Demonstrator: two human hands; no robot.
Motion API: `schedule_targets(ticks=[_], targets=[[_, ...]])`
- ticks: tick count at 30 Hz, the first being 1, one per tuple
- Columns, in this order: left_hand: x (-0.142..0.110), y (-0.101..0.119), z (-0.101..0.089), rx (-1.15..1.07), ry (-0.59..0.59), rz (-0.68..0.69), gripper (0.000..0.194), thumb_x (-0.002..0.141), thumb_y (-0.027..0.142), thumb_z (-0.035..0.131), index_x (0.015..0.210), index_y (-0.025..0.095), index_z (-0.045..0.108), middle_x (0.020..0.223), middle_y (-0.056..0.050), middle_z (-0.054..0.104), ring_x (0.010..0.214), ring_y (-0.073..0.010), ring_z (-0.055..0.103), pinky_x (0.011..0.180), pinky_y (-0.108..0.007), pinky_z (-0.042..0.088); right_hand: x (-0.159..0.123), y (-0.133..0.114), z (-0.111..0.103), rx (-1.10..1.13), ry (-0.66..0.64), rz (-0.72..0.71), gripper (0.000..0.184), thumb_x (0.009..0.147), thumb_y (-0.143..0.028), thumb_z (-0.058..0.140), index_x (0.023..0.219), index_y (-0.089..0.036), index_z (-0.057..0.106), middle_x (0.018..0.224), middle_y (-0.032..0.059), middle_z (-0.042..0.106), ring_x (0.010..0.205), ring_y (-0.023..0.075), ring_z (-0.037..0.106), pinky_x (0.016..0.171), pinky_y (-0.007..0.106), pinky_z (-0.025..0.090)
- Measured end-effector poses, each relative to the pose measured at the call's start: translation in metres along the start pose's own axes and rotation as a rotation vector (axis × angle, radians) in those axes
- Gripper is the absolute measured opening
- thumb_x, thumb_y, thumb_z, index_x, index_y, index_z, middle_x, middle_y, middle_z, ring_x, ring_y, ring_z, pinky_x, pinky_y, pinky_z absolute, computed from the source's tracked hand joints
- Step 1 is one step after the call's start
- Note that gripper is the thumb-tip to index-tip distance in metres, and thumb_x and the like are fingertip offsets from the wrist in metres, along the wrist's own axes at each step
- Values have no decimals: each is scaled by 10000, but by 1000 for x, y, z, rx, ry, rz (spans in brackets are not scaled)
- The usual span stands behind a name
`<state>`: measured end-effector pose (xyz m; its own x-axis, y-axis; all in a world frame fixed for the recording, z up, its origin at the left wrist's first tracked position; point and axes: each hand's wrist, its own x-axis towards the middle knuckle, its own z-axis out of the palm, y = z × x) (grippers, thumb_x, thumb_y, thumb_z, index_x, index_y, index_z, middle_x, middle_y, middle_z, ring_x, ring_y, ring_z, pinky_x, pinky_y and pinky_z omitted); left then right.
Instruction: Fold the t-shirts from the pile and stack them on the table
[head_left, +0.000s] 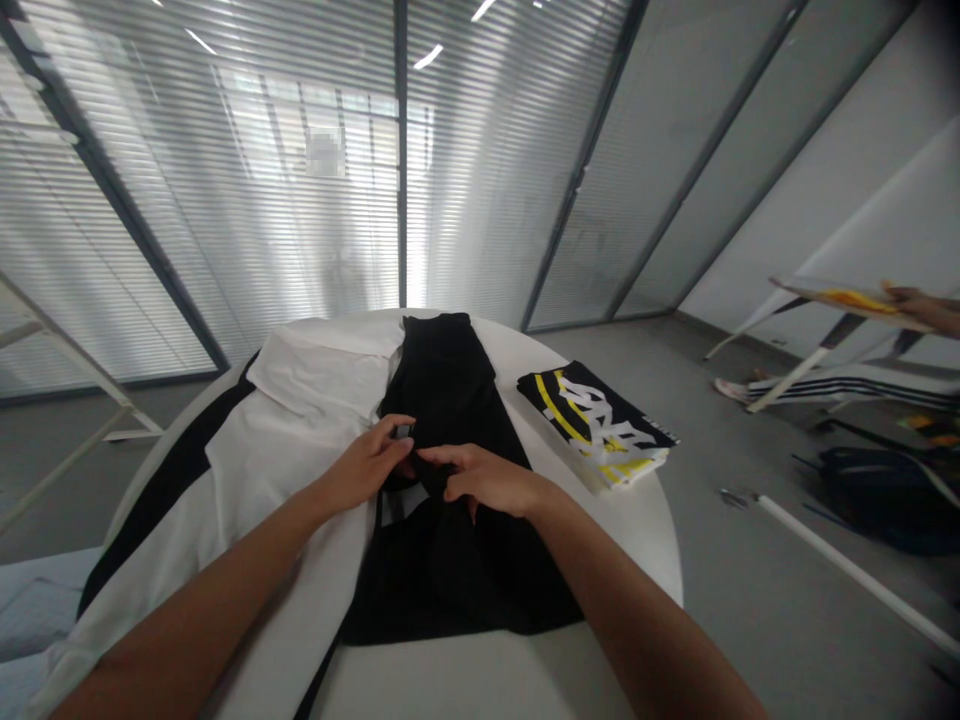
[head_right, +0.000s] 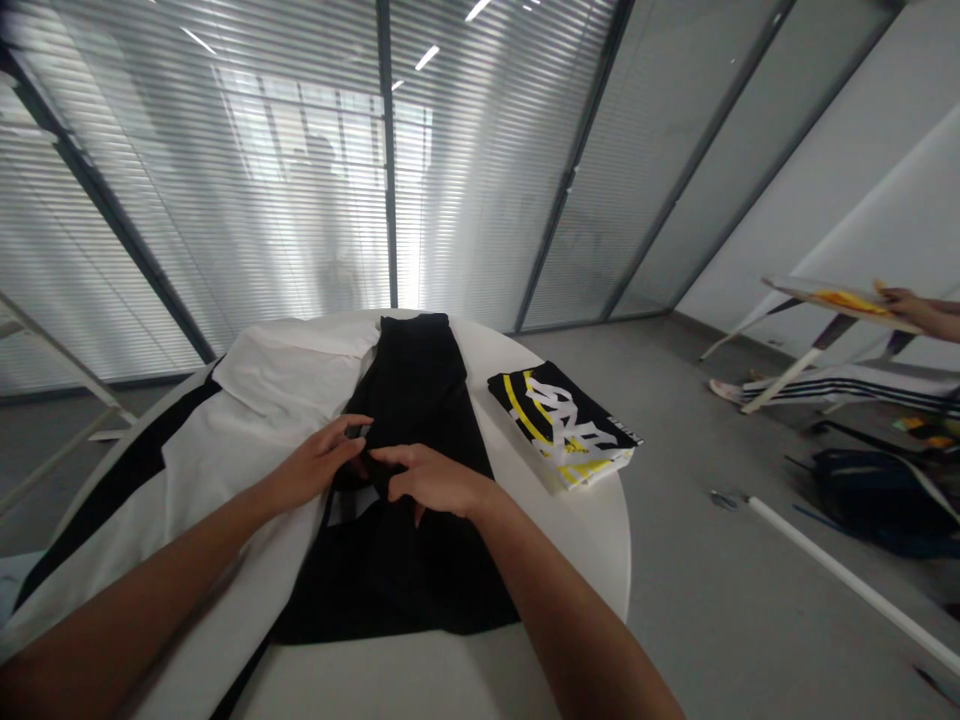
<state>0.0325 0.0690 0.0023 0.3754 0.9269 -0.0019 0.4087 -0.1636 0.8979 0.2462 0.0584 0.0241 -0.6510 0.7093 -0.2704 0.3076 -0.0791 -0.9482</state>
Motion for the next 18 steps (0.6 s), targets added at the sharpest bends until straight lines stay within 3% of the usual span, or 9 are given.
schedule_targets(ticks=[4,8,12,15,18], targets=[[2,2,-6,-3,19,3,458,885,403,488,1293,197,525,749,14,651,695,-163,628,666,-297,483,-3,-4,5,-14,-85,-33,663,767,-193,603,1419,-249,496,1223,64,628,664,91,606,481,190,511],[5,-4,-9,217,5,74,306,851,265,452,1042,203,683,1000,-26,708,889,-180,647,829,-316,489,-3,-2,9,-132,-104,-22,590,863,-243,567,1443,-237,462,1167,62,643,516,41,570,468,191,493],[6,-9,-11,472,9,115,359,820,194,431,1048,212,708,1000,-30,730,953,-201,651,910,-334,463,-5,-5,12,-204,-133,-54,536,892,-202,519,1419,-285,468,1184,45,611,557,40,578,496,184,493],[8,-12,-11,559,2,132,363,834,202,426,1056,223,712,981,-30,734,940,-206,651,926,-350,447,-11,-12,17,-460,-56,-202,350,879,-199,550,1213,-261,634,1165,42,572,681,66,580,628,220,509],[9,-17,-10,633,10,165,343,836,208,440,1044,242,710,1009,-30,722,999,-222,619,984,-402,391,-18,-16,26,-793,56,-343,178,875,-340,607,934,-214,717,1111,44,557,776,109,567,754,278,480]])
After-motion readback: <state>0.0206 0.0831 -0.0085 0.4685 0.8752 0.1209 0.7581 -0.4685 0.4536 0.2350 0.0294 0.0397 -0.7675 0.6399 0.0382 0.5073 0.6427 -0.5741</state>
